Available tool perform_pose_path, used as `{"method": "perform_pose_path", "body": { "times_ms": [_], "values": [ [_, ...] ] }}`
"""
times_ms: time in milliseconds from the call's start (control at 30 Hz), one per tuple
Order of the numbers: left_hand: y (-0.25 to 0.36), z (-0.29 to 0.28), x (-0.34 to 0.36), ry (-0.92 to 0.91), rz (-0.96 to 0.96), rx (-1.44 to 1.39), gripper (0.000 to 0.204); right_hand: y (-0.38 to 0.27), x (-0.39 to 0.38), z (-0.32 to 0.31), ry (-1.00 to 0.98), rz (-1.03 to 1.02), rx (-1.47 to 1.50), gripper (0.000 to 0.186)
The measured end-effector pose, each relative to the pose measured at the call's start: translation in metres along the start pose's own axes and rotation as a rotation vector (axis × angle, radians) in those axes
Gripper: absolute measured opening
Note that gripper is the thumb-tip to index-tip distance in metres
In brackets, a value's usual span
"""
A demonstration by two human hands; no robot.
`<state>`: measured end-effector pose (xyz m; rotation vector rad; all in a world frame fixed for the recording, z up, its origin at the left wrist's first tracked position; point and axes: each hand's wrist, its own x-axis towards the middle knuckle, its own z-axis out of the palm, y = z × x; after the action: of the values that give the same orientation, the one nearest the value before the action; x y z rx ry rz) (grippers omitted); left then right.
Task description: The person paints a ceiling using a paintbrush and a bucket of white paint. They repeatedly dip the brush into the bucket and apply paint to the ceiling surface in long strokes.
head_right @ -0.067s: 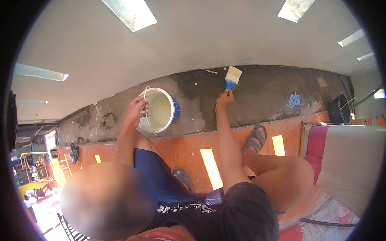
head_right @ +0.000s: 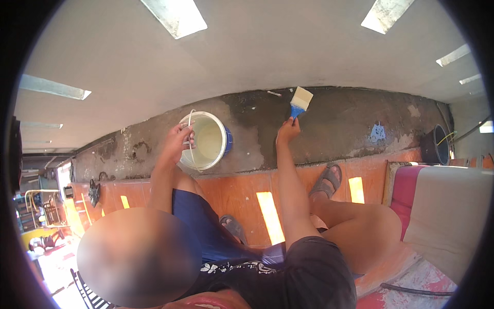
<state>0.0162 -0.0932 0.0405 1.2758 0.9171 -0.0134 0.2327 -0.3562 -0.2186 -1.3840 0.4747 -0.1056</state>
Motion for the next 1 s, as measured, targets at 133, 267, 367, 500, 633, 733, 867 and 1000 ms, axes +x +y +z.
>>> {"method": "perform_pose_path", "body": {
  "times_ms": [133, 267, 367, 500, 633, 733, 867, 1000],
  "values": [
    [0.001, 0.013, -0.013, -0.139, 0.031, -0.033, 0.028, -0.021, -0.031, 0.021, -0.088, -0.074, 0.107, 0.02],
    [0.002, 0.032, -0.016, -0.224, 0.031, -0.133, 0.027, -0.067, -0.052, 0.04, -0.195, -0.172, 0.161, 0.025],
    [0.003, 0.034, -0.003, -0.268, 0.004, -0.229, 0.025, -0.098, -0.06, 0.051, -0.243, -0.283, 0.186, 0.027],
    [-0.002, 0.023, 0.008, -0.275, -0.017, -0.383, 0.019, -0.116, -0.072, 0.054, -0.357, -0.372, 0.174, 0.028],
    [-0.001, 0.013, 0.01, -0.151, 0.017, -0.305, 0.019, -0.127, -0.082, 0.055, -0.554, -0.497, 0.118, 0.029],
    [0.0, 0.001, 0.006, 0.004, 0.018, -0.116, 0.021, -0.155, -0.076, 0.058, -0.713, -0.494, 0.11, 0.027],
    [-0.009, -0.025, 0.008, 0.109, 0.034, 0.024, 0.023, -0.225, -0.048, 0.059, -0.901, -0.452, -0.056, 0.027],
    [-0.03, -0.05, 0.023, 0.228, 0.161, 0.446, 0.039, -0.294, -0.048, 0.07, -0.883, -0.638, -0.136, 0.027]
  ]
}}
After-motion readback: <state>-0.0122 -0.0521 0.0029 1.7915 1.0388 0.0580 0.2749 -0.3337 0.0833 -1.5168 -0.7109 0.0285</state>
